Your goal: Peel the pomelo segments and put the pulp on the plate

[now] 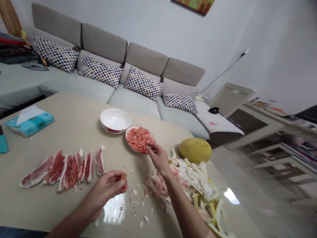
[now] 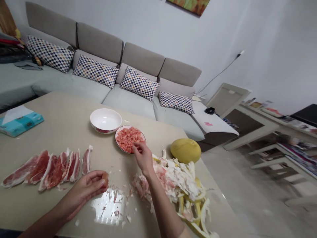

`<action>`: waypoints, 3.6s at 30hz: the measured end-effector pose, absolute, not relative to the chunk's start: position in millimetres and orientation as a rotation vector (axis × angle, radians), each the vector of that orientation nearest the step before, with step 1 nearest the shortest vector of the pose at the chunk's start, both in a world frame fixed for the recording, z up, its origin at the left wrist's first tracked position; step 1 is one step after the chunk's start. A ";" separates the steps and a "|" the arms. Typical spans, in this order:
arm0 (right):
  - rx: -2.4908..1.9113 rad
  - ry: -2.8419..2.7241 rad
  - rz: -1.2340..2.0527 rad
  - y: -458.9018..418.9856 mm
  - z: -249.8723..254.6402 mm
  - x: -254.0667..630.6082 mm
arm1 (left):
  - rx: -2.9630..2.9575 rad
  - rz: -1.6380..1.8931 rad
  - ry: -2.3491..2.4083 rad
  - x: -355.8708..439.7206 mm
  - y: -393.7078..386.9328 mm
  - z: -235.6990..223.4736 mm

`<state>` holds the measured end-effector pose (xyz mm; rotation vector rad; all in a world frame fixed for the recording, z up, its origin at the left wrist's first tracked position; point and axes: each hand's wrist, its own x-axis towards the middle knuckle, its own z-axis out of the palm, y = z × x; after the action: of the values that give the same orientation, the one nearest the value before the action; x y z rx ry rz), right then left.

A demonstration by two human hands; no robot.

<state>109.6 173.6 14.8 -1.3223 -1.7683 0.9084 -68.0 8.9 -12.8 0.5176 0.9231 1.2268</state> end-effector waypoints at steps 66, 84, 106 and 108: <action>-1.207 -1.867 1.481 54.6 23.2 106.5 | 0.724 1.236 1.020 -61.4 4.1 -15.7; -1.100 -1.630 1.804 65.4 10.1 108.2 | 0.704 1.171 0.976 -66.8 5.1 -15.6; -1.158 -1.443 1.916 84.5 7.7 115.4 | 0.433 1.164 0.848 -69.0 2.7 -8.9; -1.264 -1.610 1.592 105.0 4.6 113.6 | 0.430 1.195 0.851 -68.6 3.4 -10.7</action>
<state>113.6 105.0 4.6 -1.2639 -1.6097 1.5917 -68.6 3.4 -10.7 0.4296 0.8512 1.1951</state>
